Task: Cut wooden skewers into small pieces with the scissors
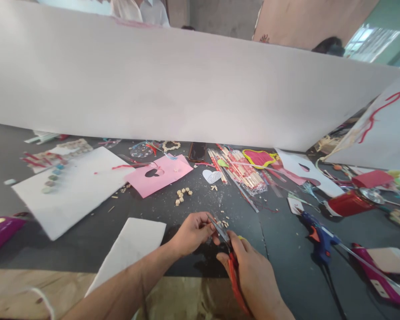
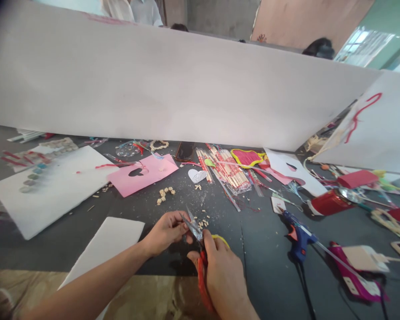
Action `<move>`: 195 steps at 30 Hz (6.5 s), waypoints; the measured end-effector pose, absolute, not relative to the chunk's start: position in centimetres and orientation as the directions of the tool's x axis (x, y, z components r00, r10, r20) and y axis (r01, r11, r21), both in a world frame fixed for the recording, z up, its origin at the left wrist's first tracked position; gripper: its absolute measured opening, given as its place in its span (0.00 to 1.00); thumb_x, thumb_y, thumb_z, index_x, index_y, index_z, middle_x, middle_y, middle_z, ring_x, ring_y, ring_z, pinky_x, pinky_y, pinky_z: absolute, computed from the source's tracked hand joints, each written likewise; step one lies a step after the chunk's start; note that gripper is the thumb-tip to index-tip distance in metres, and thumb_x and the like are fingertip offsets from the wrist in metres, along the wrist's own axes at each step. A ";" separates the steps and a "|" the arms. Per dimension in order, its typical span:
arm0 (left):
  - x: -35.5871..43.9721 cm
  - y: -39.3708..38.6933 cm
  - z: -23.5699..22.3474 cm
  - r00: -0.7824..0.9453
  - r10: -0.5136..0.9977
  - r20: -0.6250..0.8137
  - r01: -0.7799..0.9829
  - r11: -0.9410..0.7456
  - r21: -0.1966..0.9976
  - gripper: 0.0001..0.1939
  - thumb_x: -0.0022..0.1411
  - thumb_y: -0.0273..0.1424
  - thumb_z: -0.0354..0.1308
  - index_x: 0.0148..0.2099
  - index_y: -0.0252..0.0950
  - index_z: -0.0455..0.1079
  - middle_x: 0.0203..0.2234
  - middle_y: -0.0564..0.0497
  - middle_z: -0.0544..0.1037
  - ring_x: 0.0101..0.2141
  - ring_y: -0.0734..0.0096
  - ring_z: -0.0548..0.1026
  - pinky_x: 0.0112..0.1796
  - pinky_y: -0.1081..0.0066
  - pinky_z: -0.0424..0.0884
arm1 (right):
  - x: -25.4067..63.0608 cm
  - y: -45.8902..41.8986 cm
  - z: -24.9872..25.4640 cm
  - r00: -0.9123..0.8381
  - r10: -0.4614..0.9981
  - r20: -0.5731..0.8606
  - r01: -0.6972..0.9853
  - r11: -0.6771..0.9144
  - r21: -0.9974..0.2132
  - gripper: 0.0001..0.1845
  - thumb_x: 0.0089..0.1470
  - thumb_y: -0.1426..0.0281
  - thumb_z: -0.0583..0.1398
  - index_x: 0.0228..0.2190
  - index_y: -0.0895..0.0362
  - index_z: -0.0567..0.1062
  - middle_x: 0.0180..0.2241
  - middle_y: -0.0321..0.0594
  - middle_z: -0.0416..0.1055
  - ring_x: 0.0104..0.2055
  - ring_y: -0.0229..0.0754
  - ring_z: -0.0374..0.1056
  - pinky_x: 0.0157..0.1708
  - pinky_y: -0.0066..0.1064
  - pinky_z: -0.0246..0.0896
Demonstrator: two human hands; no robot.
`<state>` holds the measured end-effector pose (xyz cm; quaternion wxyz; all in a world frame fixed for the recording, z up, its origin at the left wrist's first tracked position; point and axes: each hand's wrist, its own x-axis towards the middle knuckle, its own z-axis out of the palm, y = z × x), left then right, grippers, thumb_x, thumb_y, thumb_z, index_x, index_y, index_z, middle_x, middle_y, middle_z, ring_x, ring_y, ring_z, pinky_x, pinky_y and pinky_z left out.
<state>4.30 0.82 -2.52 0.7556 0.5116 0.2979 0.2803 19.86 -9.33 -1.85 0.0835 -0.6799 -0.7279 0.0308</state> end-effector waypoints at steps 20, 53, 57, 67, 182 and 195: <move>4.2 0.8 -2.8 0.632 0.772 -0.060 -0.088 0.149 0.985 0.10 0.59 0.35 0.54 0.32 0.31 0.67 0.23 0.50 0.75 0.24 0.76 0.70 0.25 0.77 0.60 | 19.9 -9.1 -0.4 0.003 0.999 -0.052 0.973 -0.014 -0.229 0.21 0.54 0.56 0.53 0.47 0.51 0.62 0.38 0.39 0.71 0.39 0.46 0.70 0.31 0.31 0.60; 4.6 0.7 -2.2 0.581 0.804 -0.130 -0.017 0.172 0.985 0.13 0.56 0.38 0.55 0.30 0.31 0.68 0.23 0.49 0.76 0.24 0.75 0.70 0.25 0.77 0.62 | 20.2 -8.8 -0.9 0.001 1.000 -0.025 0.993 -0.004 -0.122 0.14 0.56 0.59 0.52 0.42 0.51 0.68 0.28 0.35 0.76 0.26 0.42 0.73 0.20 0.27 0.54; 4.6 0.8 -1.8 0.570 0.812 -0.124 -0.002 0.152 0.988 0.14 0.56 0.39 0.55 0.29 0.31 0.67 0.22 0.49 0.75 0.25 0.73 0.72 0.28 0.75 0.64 | 19.9 -8.7 -0.6 0.008 0.998 -0.059 0.986 -0.018 -0.163 0.13 0.56 0.60 0.53 0.41 0.52 0.68 0.28 0.35 0.76 0.25 0.42 0.73 0.20 0.27 0.53; 4.5 0.9 -2.4 0.580 0.805 -0.120 -0.008 0.154 0.988 0.15 0.57 0.39 0.54 0.30 0.31 0.67 0.21 0.49 0.75 0.25 0.73 0.72 0.29 0.74 0.65 | 19.2 -8.7 0.2 0.036 0.995 -0.088 0.978 -0.054 -0.200 0.16 0.54 0.61 0.55 0.43 0.54 0.68 0.34 0.40 0.75 0.32 0.44 0.72 0.26 0.28 0.57; 0.3 3.3 -1.9 0.269 0.961 0.061 -0.231 0.003 0.973 0.12 0.54 0.38 0.55 0.30 0.32 0.64 0.19 0.52 0.72 0.15 0.83 0.57 0.18 0.79 0.54 | 20.2 -2.2 -1.0 -0.064 0.988 -0.142 0.940 0.011 -0.341 0.15 0.47 0.73 0.58 0.40 0.59 0.71 0.39 0.45 0.69 0.37 0.41 0.67 0.39 0.30 0.58; 0.0 3.5 -2.6 0.294 0.955 0.035 -0.225 0.033 0.974 0.13 0.53 0.39 0.56 0.30 0.32 0.64 0.19 0.52 0.73 0.15 0.84 0.57 0.18 0.79 0.54 | 15.9 -1.6 -0.7 -0.226 0.964 -0.140 0.902 0.153 -0.404 0.09 0.51 0.74 0.56 0.36 0.56 0.73 0.37 0.42 0.69 0.38 0.39 0.66 0.38 0.27 0.57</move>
